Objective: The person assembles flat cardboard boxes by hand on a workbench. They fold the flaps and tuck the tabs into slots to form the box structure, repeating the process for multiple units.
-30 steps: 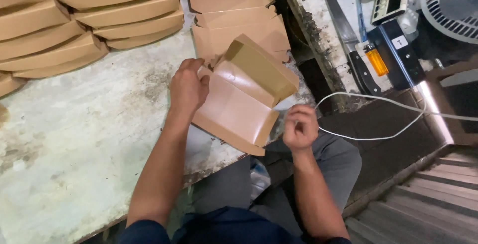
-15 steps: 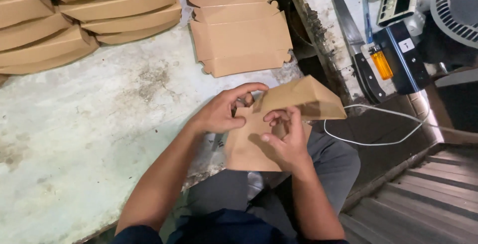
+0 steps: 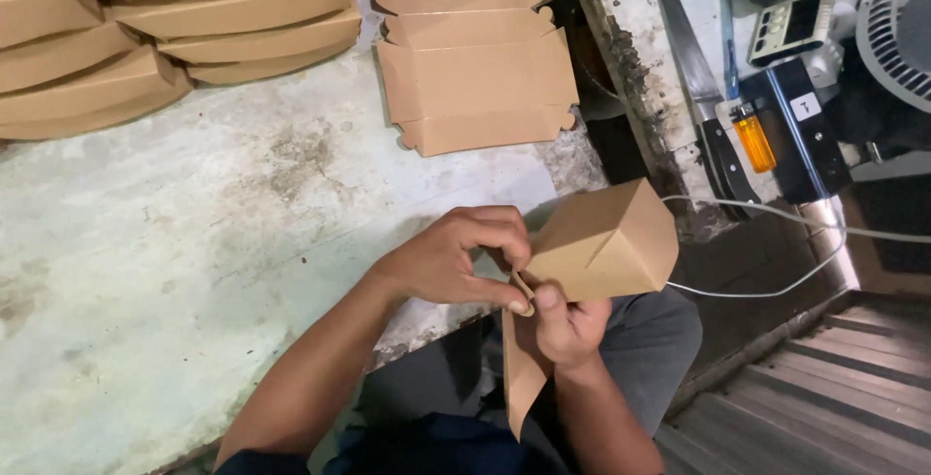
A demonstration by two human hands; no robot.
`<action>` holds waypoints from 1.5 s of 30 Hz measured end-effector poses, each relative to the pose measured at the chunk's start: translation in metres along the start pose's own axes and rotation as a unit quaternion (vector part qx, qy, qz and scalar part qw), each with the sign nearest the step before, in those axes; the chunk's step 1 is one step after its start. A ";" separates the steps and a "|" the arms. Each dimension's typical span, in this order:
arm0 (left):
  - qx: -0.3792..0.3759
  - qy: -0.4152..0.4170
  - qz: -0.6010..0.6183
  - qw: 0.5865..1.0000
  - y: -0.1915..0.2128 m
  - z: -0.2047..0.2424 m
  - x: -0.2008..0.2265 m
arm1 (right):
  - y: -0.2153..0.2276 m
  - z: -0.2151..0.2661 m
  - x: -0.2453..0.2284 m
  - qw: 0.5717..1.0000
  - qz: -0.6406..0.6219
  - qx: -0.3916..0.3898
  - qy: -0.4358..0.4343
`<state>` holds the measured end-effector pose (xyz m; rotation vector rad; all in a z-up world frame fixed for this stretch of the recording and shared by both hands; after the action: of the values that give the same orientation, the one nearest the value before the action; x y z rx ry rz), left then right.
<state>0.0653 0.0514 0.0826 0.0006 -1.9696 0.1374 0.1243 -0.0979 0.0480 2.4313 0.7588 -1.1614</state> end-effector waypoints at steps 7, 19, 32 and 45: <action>0.012 0.024 -0.089 0.996 0.011 0.001 -0.021 | -0.019 -0.026 0.008 0.998 0.022 -0.055 0.009; 0.075 0.055 -0.072 0.993 0.038 0.008 -0.077 | -0.012 -0.004 0.063 0.977 0.084 -0.025 -0.194; -0.013 0.114 -0.081 0.990 0.052 0.000 -0.091 | -0.014 -0.007 0.090 0.979 0.093 -0.037 -0.176; 0.042 0.156 -0.055 0.985 0.065 -0.001 -0.117 | -0.012 -0.009 0.087 0.980 0.094 -0.047 -0.171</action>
<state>0.1083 0.1085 -0.0302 0.1359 -1.6449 0.1394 0.1686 -0.0563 -0.0160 2.0950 0.4579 -1.3821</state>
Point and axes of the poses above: each hand's wrist, its own z-axis away from the middle knuckle, its own y-axis out of the back of the hand, x = y × z, the point moved 10 cm from there along -z, towards the middle knuckle, and after that the axes turned 5 degrees about y, right-handed, at the moved point
